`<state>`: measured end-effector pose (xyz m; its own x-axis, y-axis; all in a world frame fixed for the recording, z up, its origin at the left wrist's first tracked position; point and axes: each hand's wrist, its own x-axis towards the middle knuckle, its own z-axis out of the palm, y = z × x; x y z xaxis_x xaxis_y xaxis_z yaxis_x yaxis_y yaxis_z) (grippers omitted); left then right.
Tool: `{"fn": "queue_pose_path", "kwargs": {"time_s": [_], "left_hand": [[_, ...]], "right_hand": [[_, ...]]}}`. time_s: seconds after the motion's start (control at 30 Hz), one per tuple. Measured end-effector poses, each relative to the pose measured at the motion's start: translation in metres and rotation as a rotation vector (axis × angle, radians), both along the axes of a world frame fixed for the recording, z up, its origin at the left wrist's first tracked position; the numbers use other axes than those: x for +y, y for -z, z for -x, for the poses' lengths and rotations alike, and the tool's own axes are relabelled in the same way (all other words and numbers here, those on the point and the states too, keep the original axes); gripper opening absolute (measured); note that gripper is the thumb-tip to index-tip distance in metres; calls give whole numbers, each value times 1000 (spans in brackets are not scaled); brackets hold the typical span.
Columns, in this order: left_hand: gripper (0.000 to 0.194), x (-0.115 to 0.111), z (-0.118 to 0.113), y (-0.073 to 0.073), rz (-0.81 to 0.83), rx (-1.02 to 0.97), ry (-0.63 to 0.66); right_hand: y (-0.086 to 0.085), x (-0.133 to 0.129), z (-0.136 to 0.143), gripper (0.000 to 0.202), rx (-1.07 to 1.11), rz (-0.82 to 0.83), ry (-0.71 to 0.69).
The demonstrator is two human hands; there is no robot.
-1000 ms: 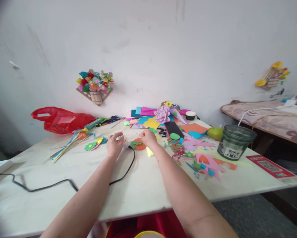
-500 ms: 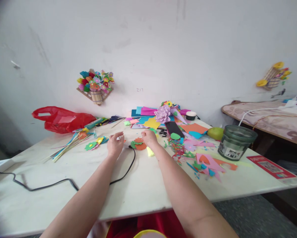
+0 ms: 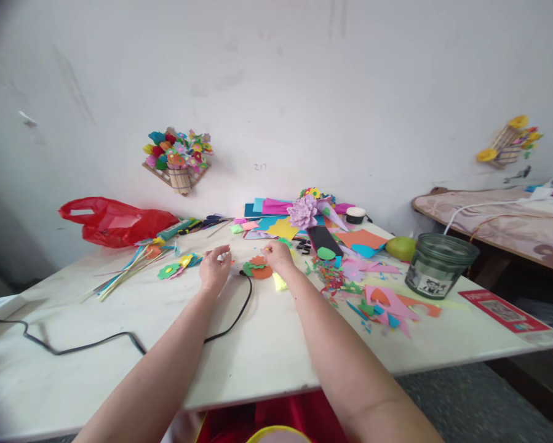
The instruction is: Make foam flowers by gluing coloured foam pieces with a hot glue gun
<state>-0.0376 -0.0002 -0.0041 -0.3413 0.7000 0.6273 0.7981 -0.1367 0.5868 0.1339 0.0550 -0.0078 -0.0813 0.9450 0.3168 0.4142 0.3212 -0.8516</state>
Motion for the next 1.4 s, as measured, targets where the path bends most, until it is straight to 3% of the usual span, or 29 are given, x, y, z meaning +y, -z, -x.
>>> {"fn": "queue_pose_path", "kwargs": {"time_s": [0.17, 0.23, 0.33, 0.5, 0.6, 0.7, 0.83, 1.07, 1.23, 1.4], "left_hand": [[27, -1, -1, -1, 13, -9, 3], [27, -1, -1, -1, 22, -9, 3], [27, -1, -2, -1, 25, -3, 3], [27, 0, -3, 0, 15, 18, 8], [26, 0, -4, 0, 18, 22, 9], [27, -1, -5, 0, 24, 24, 13], [27, -1, -6, 0, 39, 28, 23], [27, -2, -7, -1, 34, 11, 32], [28, -4, -8, -4, 49, 22, 31], [29, -7, -9, -9, 90, 5, 23]], "right_hand": [[-13, -9, -3, 12, 456, 267, -108], [-18, -13, -6, 10, 522, 330, -165], [-19, -16, -9, 11, 332, 295, -105], [-14, -18, -2, 17, -430, 6, 112], [-13, -21, 4, 22, -740, -121, 82], [-13, -25, 9, 24, -911, -165, 41], [-8, -23, 14, 27, -988, -167, 44], [0, -16, 17, 28, -943, -262, 45], [-4, -20, 16, 29, -965, -355, 5], [-13, -28, 13, 28, -926, -486, 105]]}}
